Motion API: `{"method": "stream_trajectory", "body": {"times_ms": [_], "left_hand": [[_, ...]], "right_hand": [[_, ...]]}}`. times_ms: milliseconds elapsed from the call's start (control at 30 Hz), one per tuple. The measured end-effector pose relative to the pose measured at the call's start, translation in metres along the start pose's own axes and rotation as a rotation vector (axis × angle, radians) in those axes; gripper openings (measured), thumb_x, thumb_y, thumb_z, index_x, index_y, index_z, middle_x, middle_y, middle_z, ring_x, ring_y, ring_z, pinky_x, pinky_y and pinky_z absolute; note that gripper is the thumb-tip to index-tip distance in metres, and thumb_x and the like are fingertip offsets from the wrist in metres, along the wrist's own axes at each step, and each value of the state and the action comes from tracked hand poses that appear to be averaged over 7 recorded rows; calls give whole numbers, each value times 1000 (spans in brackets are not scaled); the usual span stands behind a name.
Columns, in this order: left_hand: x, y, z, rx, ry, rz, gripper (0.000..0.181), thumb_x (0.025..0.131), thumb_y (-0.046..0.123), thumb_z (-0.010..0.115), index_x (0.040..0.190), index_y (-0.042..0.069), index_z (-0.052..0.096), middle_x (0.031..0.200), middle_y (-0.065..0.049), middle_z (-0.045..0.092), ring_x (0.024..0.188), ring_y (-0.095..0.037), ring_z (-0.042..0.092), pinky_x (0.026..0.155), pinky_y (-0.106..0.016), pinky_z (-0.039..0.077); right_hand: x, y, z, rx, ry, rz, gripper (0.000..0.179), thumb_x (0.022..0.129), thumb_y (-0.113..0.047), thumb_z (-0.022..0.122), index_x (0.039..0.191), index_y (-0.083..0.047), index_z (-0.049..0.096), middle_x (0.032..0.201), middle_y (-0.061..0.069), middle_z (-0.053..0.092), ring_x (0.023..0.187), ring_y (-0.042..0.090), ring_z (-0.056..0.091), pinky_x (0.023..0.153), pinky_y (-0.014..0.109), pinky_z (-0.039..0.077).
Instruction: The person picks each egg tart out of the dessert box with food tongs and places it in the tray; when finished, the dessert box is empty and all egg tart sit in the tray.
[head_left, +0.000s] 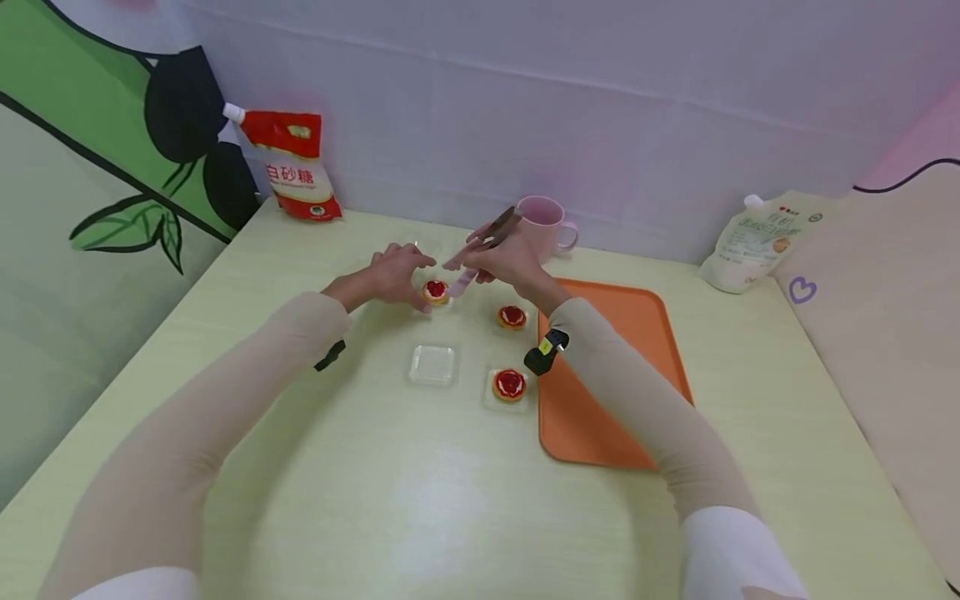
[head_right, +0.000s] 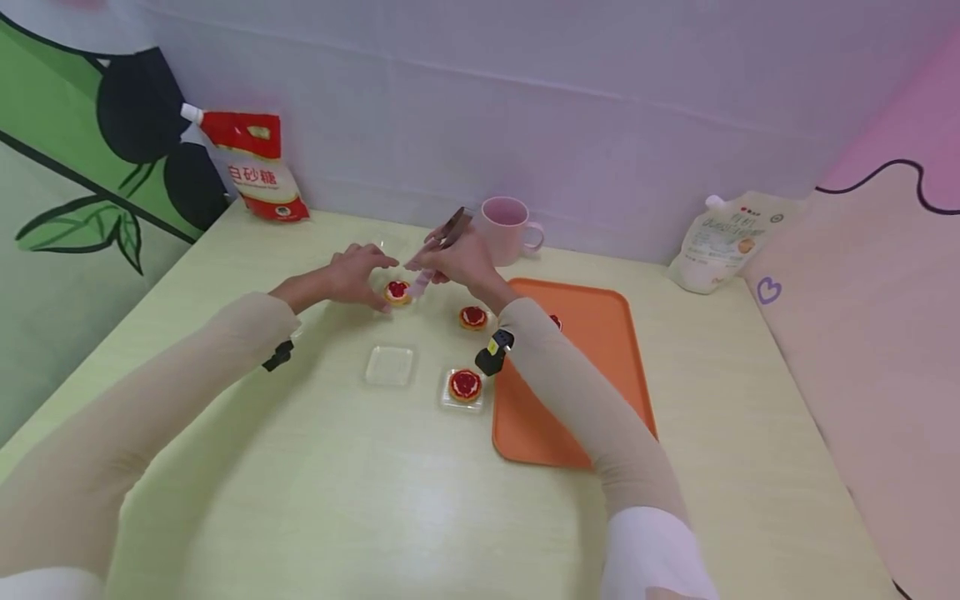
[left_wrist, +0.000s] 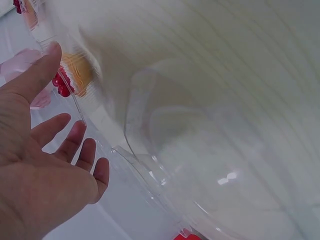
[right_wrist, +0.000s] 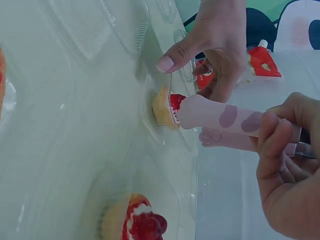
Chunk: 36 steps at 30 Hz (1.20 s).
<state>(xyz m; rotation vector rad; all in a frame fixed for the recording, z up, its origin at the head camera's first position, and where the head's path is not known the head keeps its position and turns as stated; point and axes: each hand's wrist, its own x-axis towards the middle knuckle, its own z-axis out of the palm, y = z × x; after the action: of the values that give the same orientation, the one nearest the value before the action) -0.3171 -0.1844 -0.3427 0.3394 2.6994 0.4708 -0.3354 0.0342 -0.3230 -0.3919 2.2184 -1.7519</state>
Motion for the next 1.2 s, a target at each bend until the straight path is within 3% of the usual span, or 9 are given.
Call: {"method": "stream_trajectory", "body": {"times_ms": [367, 667, 967, 1200], "left_hand": [[4, -5, 0, -50, -16, 15, 77, 80, 28, 84, 145, 4, 49, 143, -22, 40, 132, -41, 32, 107, -59, 28], [7, -9, 3, -62, -20, 10, 76, 81, 28, 83, 146, 6, 49, 145, -21, 38, 134, -41, 30, 108, -59, 27], [5, -9, 3, -73, -12, 11, 76, 80, 27, 84, 145, 5, 50, 145, -20, 39, 135, -40, 31, 108, -59, 27], [5, -8, 3, -71, 0, 25, 77, 79, 27, 85, 144, 4, 52, 144, -20, 41, 134, -40, 32, 107, -59, 27]], "right_hand": [[10, 5, 13, -27, -42, 30, 22, 85, -5, 74, 103, 1, 64, 75, 7, 70, 54, 12, 59, 56, 28, 54], [14, 9, 17, -83, -46, 67, 26, 83, -11, 79, 101, -3, 63, 85, 13, 73, 55, 12, 59, 61, 31, 57], [15, 10, 23, -89, -68, 72, 30, 82, -9, 81, 104, -1, 63, 84, 11, 71, 55, 12, 61, 78, 49, 59], [17, 12, 27, -93, -69, 69, 26, 83, -6, 79, 102, 0, 63, 81, 8, 71, 55, 12, 62, 74, 46, 60]]}}
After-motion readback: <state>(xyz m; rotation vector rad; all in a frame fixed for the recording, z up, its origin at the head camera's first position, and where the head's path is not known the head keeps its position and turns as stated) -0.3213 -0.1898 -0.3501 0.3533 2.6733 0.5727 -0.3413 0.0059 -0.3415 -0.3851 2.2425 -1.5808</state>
